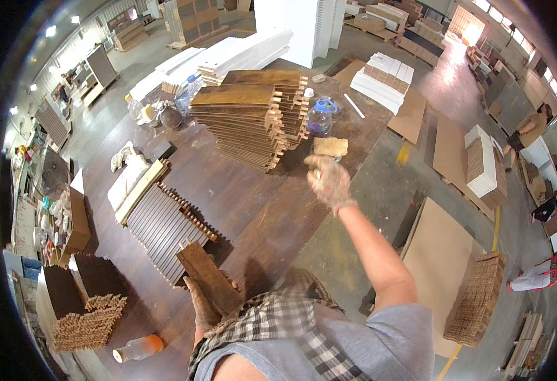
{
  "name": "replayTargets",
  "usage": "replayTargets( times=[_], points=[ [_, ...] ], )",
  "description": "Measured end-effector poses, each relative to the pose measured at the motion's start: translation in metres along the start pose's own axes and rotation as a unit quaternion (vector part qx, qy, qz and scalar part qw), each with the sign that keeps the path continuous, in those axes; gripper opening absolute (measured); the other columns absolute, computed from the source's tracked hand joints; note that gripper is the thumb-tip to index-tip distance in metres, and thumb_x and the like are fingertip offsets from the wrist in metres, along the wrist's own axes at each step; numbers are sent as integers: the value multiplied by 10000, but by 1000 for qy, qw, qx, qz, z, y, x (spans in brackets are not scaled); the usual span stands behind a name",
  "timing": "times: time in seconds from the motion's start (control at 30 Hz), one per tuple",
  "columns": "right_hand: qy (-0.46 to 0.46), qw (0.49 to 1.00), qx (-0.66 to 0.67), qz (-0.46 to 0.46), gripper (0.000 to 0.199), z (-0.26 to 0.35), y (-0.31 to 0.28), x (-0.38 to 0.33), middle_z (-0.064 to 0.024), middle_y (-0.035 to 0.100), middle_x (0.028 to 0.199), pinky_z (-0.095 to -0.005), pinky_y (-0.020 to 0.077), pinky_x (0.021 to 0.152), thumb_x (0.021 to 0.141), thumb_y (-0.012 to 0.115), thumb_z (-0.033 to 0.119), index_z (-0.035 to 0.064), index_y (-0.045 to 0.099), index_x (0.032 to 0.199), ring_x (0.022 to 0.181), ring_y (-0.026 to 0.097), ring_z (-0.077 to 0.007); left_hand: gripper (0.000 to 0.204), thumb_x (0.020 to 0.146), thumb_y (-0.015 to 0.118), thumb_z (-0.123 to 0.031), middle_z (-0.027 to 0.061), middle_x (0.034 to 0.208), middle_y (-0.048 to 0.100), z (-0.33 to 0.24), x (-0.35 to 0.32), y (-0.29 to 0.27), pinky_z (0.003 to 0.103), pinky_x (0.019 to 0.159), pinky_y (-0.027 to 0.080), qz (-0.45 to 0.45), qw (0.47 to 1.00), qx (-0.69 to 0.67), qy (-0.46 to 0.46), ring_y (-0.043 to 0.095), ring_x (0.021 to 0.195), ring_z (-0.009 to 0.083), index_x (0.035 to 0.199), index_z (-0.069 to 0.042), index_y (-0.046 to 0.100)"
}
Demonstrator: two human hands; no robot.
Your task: The person wipes wooden slats with a cloth and arranges them into stacks on a workbench.
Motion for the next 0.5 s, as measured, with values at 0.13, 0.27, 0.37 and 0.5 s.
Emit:
replayTargets(
  times=[0.13,0.27,0.37,0.5],
  points=[
    [0,956,-294,16,507,4,-33,59,-99,588,1187,-450,545,818,824,675,227,175,547,1311,983,662,-312,919,837,330,-824,146,1025,608,6,-3,6,486,748,548,-36,999,-24,-29,629,843,341,1338,-62,445],
    [62,946,-298,107,530,-30,-24,81,-123,582,1254,-426,523,899,807,686,184,154,537,1315,1072,630,-327,912,831,325,-833,161,960,615,8,-2,26,484,742,543,5,999,-40,-37,625,838,348,1180,-15,527],
    [65,956,-268,100,525,-57,-27,91,-135,636,1157,-409,509,919,814,696,215,127,543,1309,1085,617,-330,909,837,327,-827,173,915,619,20,0,30,471,731,543,-47,993,-77,-72,624,826,347,1151,-1,540],
    [-19,983,-182,30,423,-29,-55,83,-130,691,1082,-428,545,846,837,708,343,135,618,1193,1000,671,-304,858,845,372,-810,140,917,634,30,5,42,437,687,565,-34,991,-95,-92,649,797,293,1124,-20,558]
  ],
)
Point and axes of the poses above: each hand's wrist, its own x-axis towards the middle knuckle, its own y-axis out of the palm, z = x × y, the point moved 7 cm from there along x, towards the middle knuckle
